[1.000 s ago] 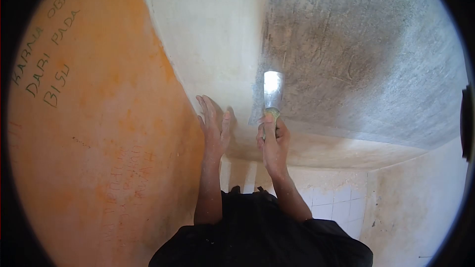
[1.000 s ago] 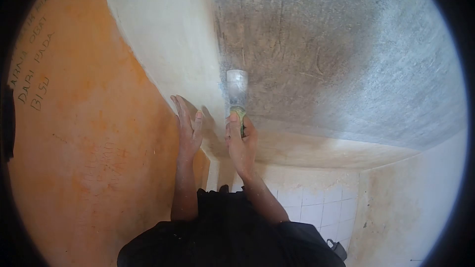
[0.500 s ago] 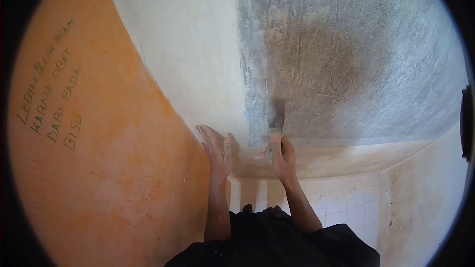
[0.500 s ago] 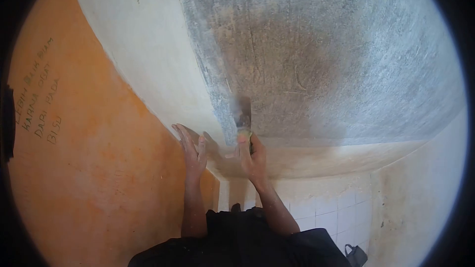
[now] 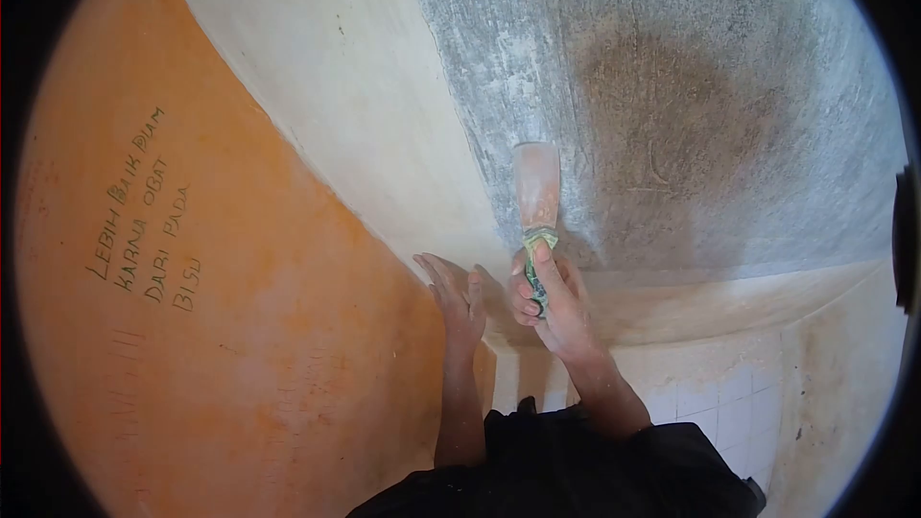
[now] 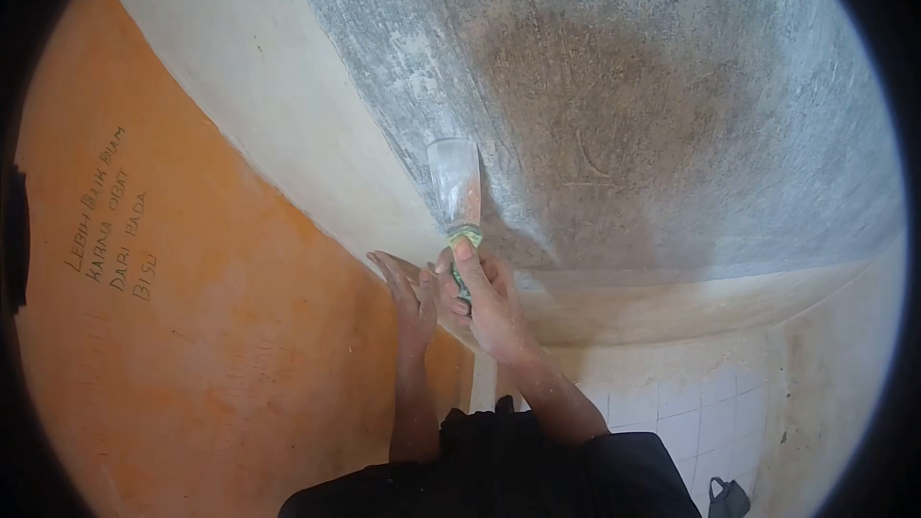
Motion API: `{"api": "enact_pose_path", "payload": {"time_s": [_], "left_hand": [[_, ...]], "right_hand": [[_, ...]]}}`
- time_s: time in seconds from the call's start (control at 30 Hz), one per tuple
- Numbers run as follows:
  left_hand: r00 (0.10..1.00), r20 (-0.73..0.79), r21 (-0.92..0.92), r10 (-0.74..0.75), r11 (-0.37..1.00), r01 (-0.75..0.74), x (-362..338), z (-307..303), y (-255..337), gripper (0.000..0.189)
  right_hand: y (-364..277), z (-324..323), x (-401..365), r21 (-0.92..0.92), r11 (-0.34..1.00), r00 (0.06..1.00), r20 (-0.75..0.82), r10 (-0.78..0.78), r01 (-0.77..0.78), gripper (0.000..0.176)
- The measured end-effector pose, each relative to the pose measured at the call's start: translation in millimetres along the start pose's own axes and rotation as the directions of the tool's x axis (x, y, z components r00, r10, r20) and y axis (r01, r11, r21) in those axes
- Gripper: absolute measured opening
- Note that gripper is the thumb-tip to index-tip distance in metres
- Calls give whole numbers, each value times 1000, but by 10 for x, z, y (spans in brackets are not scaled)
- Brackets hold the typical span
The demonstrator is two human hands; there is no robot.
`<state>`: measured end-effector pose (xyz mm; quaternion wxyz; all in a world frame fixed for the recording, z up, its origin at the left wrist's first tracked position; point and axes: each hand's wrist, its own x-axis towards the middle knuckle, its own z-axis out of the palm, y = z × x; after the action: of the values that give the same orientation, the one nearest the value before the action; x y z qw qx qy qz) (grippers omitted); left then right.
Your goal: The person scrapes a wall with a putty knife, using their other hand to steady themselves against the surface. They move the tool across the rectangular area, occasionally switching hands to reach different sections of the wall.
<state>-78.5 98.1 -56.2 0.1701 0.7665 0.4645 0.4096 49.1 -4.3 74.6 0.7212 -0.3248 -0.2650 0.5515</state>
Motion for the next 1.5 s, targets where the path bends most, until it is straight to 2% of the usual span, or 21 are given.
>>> {"api": "enact_pose_path", "payload": {"time_s": [0.03, 0.07, 0.13, 0.27, 0.37, 0.47, 0.53, 0.57, 0.63, 0.87, 0.93, 1.07, 1.13, 1.17, 1.23, 1.27, 1.33, 1.47, 1.5], "left_hand": [[1000, -9, -12, 24, 1000, -24, 3, 8, -23, 82], [999, -17, -5, 29, 1000, -29, -6, 8, -25, 82], [1000, -10, -38, -7, 999, 6, 1, 13, 12, 83], [999, 14, -20, -43, 999, 43, 11, 27, 73, 82], [1000, -25, -67, -17, 998, 15, 14, 87, 57, 81], [999, -11, 34, -50, 998, 50, -3, 73, 54, 80], [1000, -24, 79, -7, 997, 9, 18, 112, -32, 80], [1000, -25, 85, 2, 996, 1, 3, 102, -59, 80], [999, 8, 101, -32, 994, 31, -5, 43, 35, 83], [995, -2, 231, 97, 968, -94, -33, 230, -307, 88], [1000, 15, 125, 18, 992, -20, -39, 118, -108, 88], [999, -9, 62, 53, 997, -53, -36, 197, -175, 89], [1000, 2, -84, 16, 996, -16, -24, 75, 24, 88], [1000, -3, -85, 18, 996, -18, -21, 85, -24, 88], [995, 102, 69, -17, 998, 10, 8, 104, -88, 90], [996, 92, 66, -15, 998, 9, -13, 107, -91, 90], [987, 81, -185, -137, 971, 150, 5, 0, 104, 93], [991, 77, -132, -107, 984, 116, -52, 127, -31, 94], [992, 70, -153, -107, 981, 116, -53, 179, -117, 94]], "right_hand": [[9, -4, -3, -79, 997, 1000, -29, -10, 8, 37], [20, 35, -14, -74, 997, 1000, -20, -13, 11, 37], [39, 123, -48, -179, 984, 988, -146, -49, 22, 37], [175, -48, -108, -193, 981, 983, -179, -46, 11, 36], [161, -85, -149, -171, 985, 986, -168, -7, -22, 34], [-52, 106, -159, -141, 986, 990, -125, 71, -88, 34], [-17, 37, -104, -258, 961, 990, -69, -125, 104, 34], [32, 2, -126, -250, 962, 989, -67, -131, 110, 34], [90, -26, -210, -194, 980, 989, -145, 12, -40, 32], [-164, 321, -68, -187, 979, 996, 18, -82, 84, 30], [-169, 227, -124, -176, 984, 1000, -7, 30, -31, 31], [-416, 434, -82, -170, 984, 997, 51, 59, -50, 31], [-508, 522, 25, -104, 994, 989, 147, -1, 16, 31], [-485, 515, 13, -106, 994, 988, 151, -3, 19, 31], [-385, 452, -60, -128, 992, 997, 76, 24, -14, 31], [-352, 437, -106, -134, 991, 996, 84, 21, -10, 31], [-336, 438, -153, -33, 987, 988, 7, 157, -157, 30], [-656, 751, 3, -81, 993, 987, 130, 95, -84, 29], [-763, 846, 58, -97, 995, 986, 164, 34, -18, 29]]}}
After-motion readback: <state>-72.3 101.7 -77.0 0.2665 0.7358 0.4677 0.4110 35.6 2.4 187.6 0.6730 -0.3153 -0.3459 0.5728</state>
